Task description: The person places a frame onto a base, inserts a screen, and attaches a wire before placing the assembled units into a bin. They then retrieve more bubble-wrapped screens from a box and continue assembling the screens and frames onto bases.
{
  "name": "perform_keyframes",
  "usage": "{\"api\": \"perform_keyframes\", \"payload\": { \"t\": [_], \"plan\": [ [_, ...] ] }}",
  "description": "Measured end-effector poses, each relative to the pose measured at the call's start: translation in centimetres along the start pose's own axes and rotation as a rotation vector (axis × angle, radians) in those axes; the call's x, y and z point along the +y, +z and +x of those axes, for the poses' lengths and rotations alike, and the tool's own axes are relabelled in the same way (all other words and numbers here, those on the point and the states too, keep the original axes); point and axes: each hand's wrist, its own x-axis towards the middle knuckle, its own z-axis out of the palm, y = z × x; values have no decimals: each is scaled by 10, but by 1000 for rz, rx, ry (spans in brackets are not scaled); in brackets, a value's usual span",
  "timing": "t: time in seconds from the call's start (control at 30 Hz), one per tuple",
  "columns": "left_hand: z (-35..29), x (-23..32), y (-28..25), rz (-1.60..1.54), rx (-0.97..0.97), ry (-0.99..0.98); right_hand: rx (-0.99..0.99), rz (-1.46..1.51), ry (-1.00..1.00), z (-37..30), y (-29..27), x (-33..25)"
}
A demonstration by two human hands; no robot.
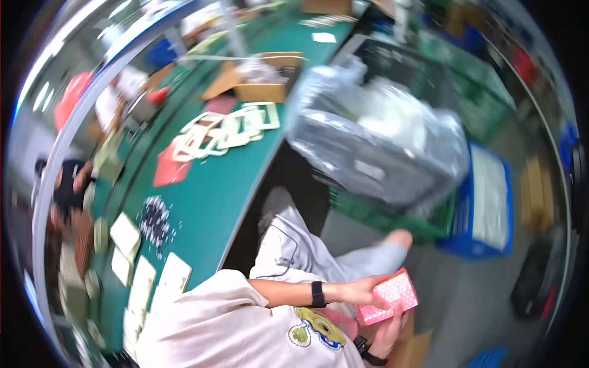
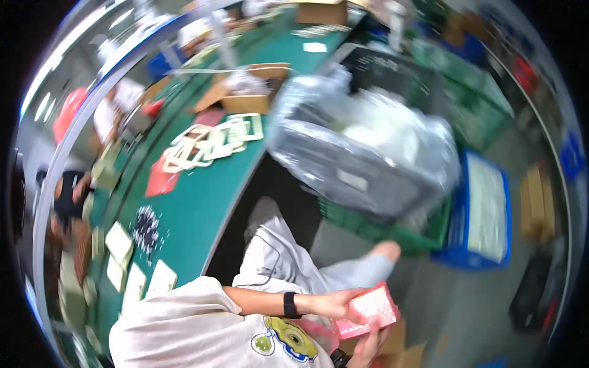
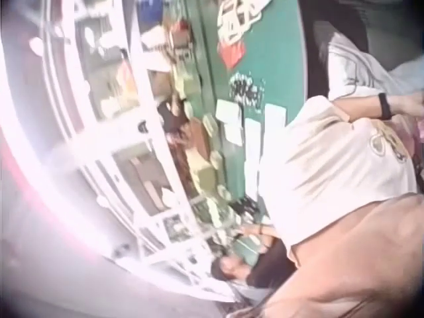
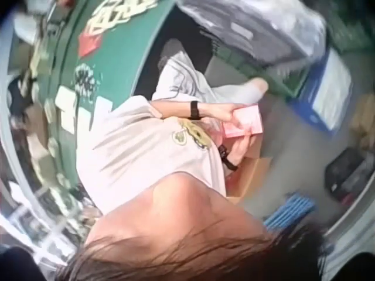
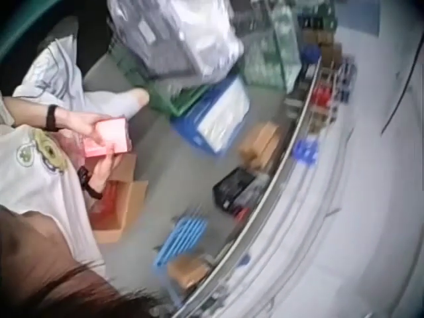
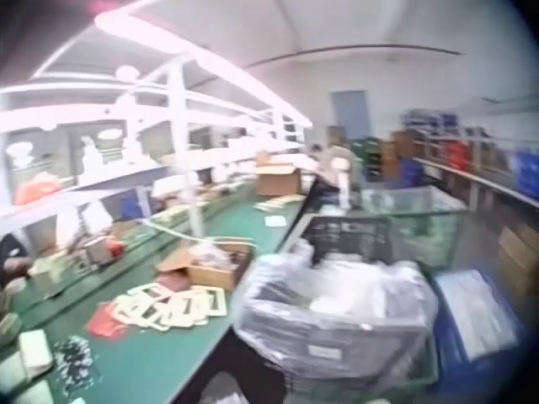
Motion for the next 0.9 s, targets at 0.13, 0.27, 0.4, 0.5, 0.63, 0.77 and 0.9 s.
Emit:
{"api": "perform_keyframes", "payload": {
  "t": [0.13,0.27,0.4,0.5,0.63,0.77,0.9],
  "plan": [
    [-57,28,-62,-403,224,18,-206,-113,-21,46,93,-33],
    [-92,53,-90,-914,411,197,-545,-298,22,89,185,-68],
    [-125,58,-118,-985,622,459,-827,-349,164,131,255,-61],
    [-170,59,-140,-963,767,610,-1013,-434,213,137,318,-41],
    [-246,46,-170,-1003,1026,765,-1315,-512,233,124,428,9],
    [-282,75,-219,-1061,1218,975,-1457,-568,212,112,544,34],
    [-348,71,-288,-1088,1279,1285,-1675,-572,203,68,666,88]
  ]
}}
